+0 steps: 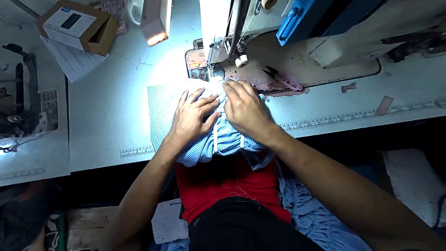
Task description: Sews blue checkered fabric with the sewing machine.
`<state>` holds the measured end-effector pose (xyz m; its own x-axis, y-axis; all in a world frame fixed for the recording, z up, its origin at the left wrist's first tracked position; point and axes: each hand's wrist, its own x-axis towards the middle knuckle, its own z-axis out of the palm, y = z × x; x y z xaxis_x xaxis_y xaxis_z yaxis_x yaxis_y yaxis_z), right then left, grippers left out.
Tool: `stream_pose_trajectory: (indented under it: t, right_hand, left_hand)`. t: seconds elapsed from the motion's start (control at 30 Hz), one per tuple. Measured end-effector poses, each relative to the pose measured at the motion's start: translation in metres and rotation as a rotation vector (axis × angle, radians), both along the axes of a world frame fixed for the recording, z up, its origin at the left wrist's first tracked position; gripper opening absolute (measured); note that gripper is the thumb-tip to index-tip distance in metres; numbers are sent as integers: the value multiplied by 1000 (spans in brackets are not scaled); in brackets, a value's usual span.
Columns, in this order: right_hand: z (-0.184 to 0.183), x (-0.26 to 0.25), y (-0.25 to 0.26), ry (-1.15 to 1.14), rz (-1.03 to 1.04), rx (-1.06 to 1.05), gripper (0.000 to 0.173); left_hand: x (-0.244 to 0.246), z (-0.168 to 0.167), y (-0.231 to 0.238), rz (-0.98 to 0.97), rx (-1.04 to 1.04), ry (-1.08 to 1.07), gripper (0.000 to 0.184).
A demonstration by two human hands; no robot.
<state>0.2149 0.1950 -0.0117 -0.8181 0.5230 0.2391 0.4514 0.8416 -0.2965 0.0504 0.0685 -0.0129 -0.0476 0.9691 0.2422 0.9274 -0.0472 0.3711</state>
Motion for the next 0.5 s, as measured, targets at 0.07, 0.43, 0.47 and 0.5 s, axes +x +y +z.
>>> stream_pose_trajectory:
  t: [0.07, 0.43, 0.47, 0.5]
  right_hand:
    - [2, -2, 8, -12, 29, -21, 47]
    - [0, -4, 13, 32, 46, 13, 46]
    - [0, -5, 14, 34, 44, 17, 46]
    - [0, -5, 14, 36, 42, 20, 46]
  left_hand:
    - [4, -2, 2, 10, 61, 11, 31]
    - [46, -6, -24, -16, 209, -105, 21]
    - [45, -5, -23, -19, 201, -112, 21]
    - [45, -5, -23, -21, 196, -117, 21]
